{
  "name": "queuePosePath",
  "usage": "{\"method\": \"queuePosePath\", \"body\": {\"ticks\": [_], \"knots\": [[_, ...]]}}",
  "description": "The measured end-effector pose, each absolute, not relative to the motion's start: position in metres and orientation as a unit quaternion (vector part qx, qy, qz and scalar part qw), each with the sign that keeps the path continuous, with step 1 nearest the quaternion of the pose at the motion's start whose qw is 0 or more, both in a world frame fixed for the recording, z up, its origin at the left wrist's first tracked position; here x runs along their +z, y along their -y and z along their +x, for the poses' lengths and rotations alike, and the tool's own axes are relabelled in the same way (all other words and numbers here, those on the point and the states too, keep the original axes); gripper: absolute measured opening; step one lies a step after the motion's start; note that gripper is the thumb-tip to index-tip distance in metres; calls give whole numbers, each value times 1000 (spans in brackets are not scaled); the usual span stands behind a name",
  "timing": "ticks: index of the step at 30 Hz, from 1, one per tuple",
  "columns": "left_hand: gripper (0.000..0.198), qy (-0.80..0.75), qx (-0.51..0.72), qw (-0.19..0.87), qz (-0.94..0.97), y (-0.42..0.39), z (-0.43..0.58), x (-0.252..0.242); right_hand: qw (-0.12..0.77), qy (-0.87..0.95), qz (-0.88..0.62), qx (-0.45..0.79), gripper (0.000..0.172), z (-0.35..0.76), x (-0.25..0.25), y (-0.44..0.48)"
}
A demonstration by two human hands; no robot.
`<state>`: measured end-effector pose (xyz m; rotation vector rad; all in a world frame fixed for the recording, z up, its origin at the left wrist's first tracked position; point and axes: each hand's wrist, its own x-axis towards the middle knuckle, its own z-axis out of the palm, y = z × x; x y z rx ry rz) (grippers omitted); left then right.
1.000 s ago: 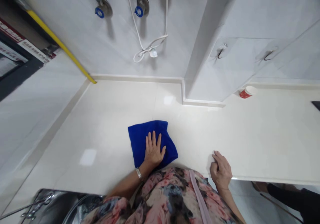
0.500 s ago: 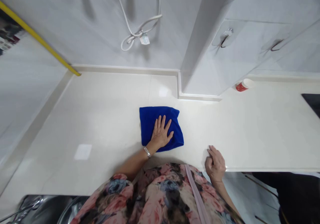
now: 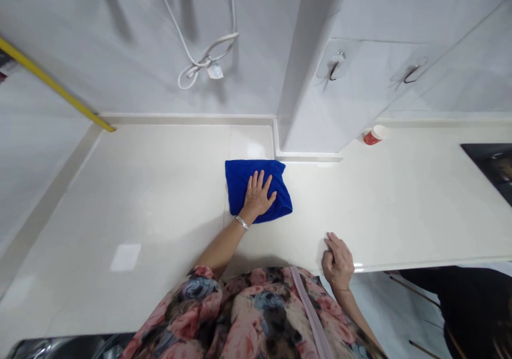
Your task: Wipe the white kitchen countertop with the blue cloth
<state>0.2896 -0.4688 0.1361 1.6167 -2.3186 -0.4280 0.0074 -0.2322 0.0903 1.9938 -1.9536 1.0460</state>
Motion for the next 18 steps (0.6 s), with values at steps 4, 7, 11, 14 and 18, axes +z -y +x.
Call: {"method": "queuePosePath", "body": {"ticks": [4,7,11,14,18], "knots": [[73,792,-147,131,577,486,280,137,83,654,664,354,42,8,90,232],[75,788,-144,120,586,501,274,139,78,655,664,353,42,9,91,232],[74,783,-150,135,589,519,265,140,72,654,665,354,42,9,93,232],[73,784,-150,130,588,527,263,142,78,651,667,353,43,9,94,231],[72,787,-149,127,585,529,264,143,76,657,662,353,45,9,93,231]]}}
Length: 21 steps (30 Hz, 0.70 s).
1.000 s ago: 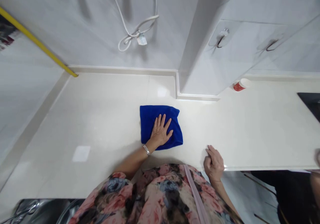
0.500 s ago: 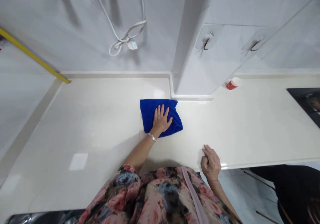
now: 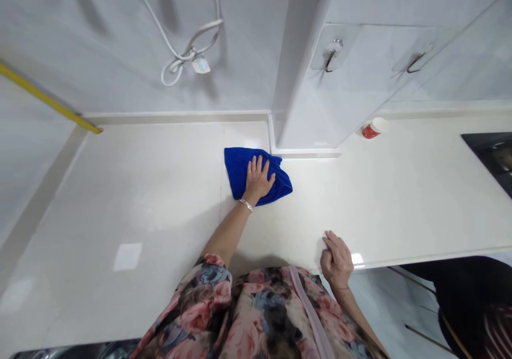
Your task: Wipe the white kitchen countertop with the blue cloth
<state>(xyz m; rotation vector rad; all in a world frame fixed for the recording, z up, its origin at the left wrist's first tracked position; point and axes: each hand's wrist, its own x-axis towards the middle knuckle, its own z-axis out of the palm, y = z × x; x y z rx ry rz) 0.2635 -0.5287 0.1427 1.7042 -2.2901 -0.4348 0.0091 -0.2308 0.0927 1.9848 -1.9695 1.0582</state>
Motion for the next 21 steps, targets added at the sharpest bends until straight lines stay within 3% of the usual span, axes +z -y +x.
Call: {"method": "queuePosePath", "body": {"ticks": [10,21], "knots": [[71,781,-164,161,581,517,269,136,81,649,660,370,47,9,93,234],[64,849,-138,120,496,428,300,140,84,643,666,370,47,5,88,234]]}}
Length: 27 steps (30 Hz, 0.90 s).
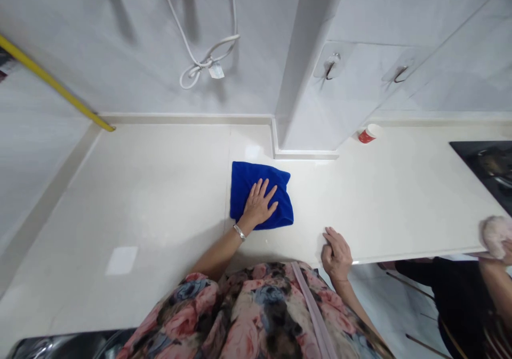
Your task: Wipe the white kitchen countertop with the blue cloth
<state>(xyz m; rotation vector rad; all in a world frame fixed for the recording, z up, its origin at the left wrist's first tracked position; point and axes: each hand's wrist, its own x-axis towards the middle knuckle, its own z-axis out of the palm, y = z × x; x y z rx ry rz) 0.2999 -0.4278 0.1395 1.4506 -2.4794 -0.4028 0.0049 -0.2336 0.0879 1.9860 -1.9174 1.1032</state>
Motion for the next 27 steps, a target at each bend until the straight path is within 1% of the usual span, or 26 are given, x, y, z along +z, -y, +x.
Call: {"method": "queuePosePath", "body": {"ticks": [3,9,17,21,27], "knots": [[65,865,-126,111,473,400,310,139,89,640,663,378,48,5,86,235],[64,882,-111,96,448,360,349,139,95,642,662,376,45,6,84,237],[61,827,-90,86,548,330,432,138,99,648,657,372,40,4,81,237],[62,783,-90,95,608,334,464,139,99,646,659,373,39,3,81,236],[68,720,-79,117,679,376,492,144,102,646,661,367,39,5,87,236]]}}
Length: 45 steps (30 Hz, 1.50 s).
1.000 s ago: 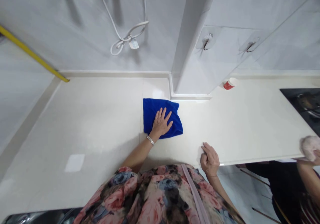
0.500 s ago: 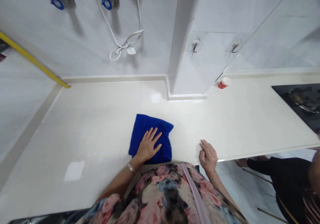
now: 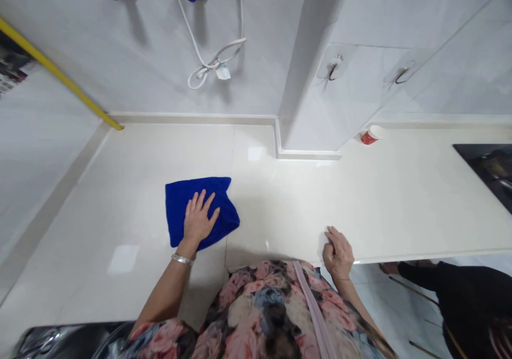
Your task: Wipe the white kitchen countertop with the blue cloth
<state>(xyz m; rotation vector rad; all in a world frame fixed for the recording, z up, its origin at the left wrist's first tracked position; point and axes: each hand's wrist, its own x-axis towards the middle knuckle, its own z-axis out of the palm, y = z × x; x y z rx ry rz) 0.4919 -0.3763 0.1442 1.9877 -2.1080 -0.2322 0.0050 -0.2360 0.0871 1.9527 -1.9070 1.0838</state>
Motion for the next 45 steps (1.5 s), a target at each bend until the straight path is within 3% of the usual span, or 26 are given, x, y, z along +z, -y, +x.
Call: {"method": "queuePosePath", "body": {"ticks": [26,34,45], "knots": [[81,552,-94,117,820,566,447,150,66,659,666,343,40,6,98,229],[82,568,-107,125,806,592,411,149,64,664,662,343,36,8,99,229],[75,711,-130,131,679,584,333,149,71,649,664,363,41,10,98,232]]}}
